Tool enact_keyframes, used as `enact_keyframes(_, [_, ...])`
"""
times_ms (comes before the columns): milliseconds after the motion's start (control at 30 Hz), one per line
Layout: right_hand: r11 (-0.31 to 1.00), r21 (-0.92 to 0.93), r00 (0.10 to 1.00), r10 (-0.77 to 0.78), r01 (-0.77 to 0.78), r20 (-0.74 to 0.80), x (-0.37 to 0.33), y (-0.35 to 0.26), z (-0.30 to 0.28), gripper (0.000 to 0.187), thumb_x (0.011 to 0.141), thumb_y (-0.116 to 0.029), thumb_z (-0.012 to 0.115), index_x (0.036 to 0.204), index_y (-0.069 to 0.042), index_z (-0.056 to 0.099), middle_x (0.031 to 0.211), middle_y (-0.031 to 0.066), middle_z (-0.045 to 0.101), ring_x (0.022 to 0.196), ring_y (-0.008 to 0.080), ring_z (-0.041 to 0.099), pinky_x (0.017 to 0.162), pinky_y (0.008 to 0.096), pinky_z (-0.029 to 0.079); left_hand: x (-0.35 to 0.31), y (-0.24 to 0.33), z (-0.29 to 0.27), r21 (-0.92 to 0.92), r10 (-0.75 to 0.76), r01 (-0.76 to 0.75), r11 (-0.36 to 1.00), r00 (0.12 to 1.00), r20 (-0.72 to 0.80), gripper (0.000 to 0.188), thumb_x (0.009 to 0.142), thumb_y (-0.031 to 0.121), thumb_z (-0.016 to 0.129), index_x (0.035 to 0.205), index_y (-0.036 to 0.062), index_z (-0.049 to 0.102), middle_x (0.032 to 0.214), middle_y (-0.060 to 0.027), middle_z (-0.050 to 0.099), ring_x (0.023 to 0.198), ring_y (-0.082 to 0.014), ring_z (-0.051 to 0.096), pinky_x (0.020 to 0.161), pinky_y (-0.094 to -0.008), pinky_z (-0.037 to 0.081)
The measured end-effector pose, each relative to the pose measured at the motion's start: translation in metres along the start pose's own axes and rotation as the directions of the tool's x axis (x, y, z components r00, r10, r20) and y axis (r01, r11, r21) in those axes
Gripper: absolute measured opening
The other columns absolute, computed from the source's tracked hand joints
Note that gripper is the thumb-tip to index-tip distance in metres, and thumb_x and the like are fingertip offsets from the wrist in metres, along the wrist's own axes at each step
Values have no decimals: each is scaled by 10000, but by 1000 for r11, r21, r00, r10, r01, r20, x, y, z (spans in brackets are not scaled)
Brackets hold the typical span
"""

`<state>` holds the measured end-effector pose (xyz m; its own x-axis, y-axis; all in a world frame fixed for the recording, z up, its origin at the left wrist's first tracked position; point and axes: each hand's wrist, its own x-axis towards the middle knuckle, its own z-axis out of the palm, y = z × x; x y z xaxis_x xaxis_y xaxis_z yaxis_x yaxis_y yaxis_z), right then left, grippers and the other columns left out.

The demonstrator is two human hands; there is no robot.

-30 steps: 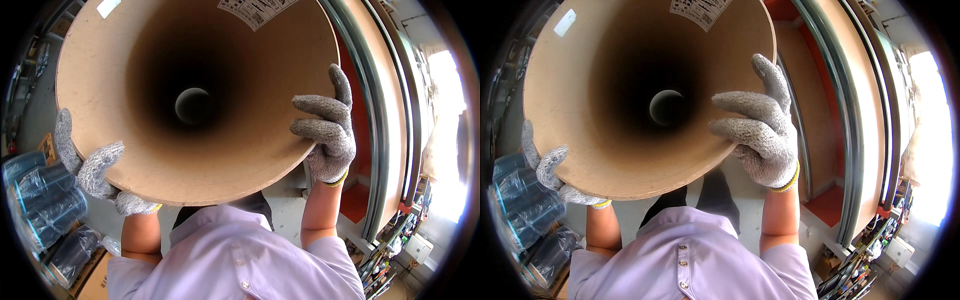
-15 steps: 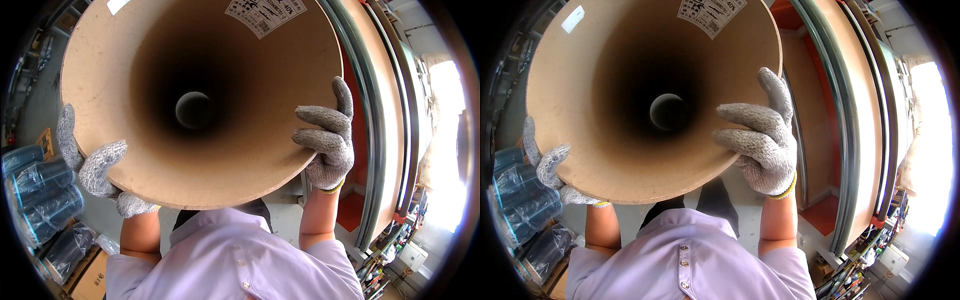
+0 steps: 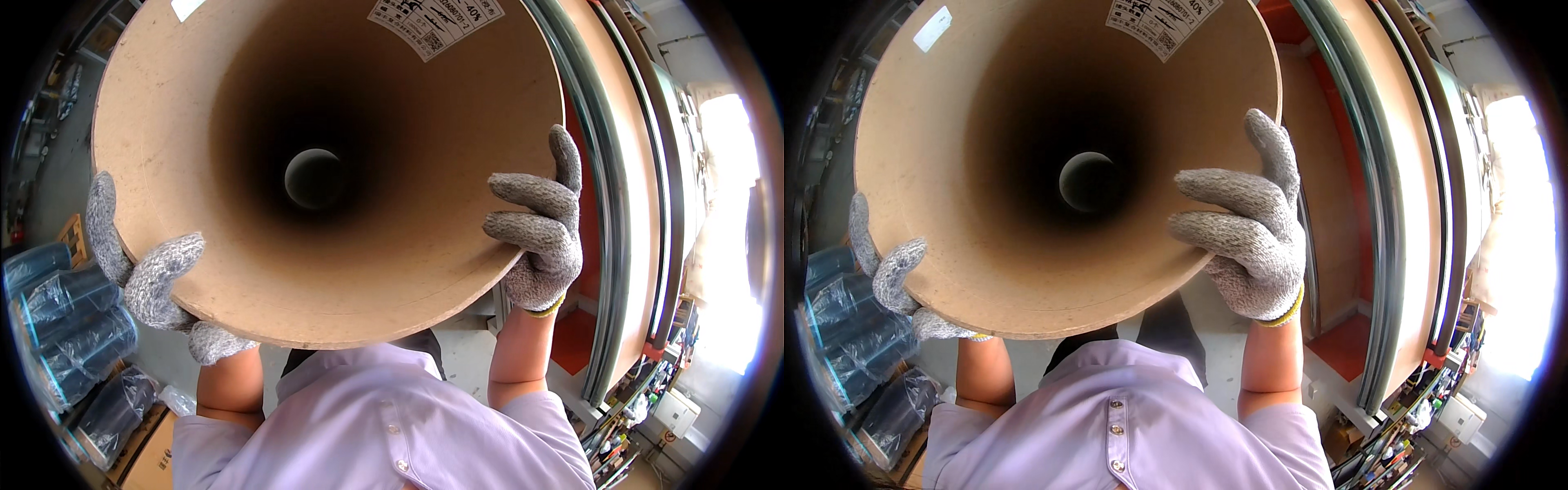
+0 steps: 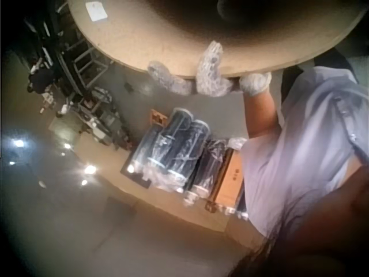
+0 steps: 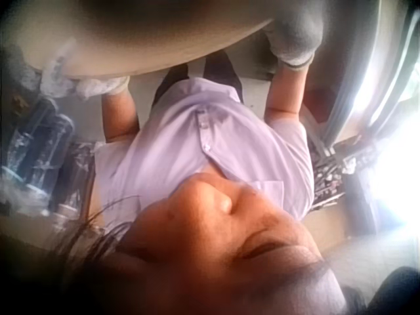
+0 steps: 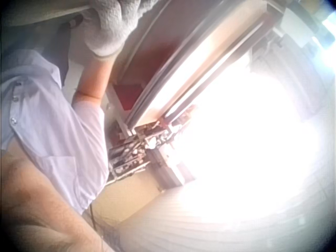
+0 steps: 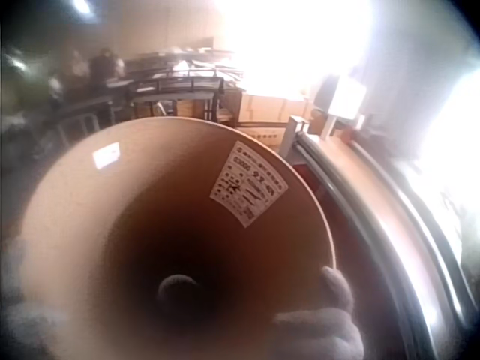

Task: The person uses a utility knife to cut a label on a large cylindrical roll of material. They then wrap the roll in a clear plastic bag and place it with other wrapped rolls. The person also walks through the workshop carrying a water bottle.

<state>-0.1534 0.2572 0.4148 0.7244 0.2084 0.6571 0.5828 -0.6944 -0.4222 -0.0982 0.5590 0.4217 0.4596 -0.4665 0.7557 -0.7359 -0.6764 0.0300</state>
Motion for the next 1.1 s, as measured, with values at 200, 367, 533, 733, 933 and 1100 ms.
enact_keyframes(200, [1000,7,999,29,-29,15,-2,-3,2,177,800,-296,669,882,-145,712,1054,86,674,1275,488,406,1064,585,309,-5,-3,3,17,46,-45,999,998,-51,649,880,536,562,1391,308,232,1232,-78,381,1280,-467,323,1007,-616,421])
enact_keyframes(367, [1000,-4,1000,20,-20,3,-5,-4,4,181,822,-299,682,806,-121,649,989,120,664,1209,402,501,1101,601,249,-7,0,12,-79,23,-32,996,993,-114,513,910,514,511,1306,242,331,1236,-93,403,1280,-449,338,1027,-600,399])
enact_keyframes(533, [999,-37,1000,10,-11,-15,0,-5,6,210,874,-316,635,829,-116,678,1017,107,667,1259,422,455,1097,572,250,-2,-2,29,-285,-101,19,958,956,-274,424,940,492,459,1221,176,430,1241,-108,425,1280,-431,353,1046,-585,377])
enact_keyframes(733, [987,-162,1000,15,-15,-1,45,-13,44,266,813,-268,653,1041,-136,681,1082,74,635,1188,349,504,1107,494,235,-10,-69,54,-525,-416,220,822,862,-290,422,984,420,368,1134,60,530,1375,-176,409,1307,-343,391,1082,-478,367])
enact_keyframes(933, [989,-108,979,-114,97,-168,98,21,89,651,594,-65,767,1221,-105,597,1246,115,573,1192,357,498,1050,513,314,77,-51,62,-40,-214,210,977,957,-197,212,900,177,503,996,69,659,1051,-103,647,1110,-300,562,1079,-458,322])
enact_keyframes(1100, [963,270,993,57,-28,-100,70,62,105,532,691,-53,733,1200,-80,580,1262,156,547,1164,379,510,979,463,413,89,-20,72,231,-323,345,910,938,-127,154,861,222,598,859,71,626,854,-105,607,873,-303,571,917,-476,394])
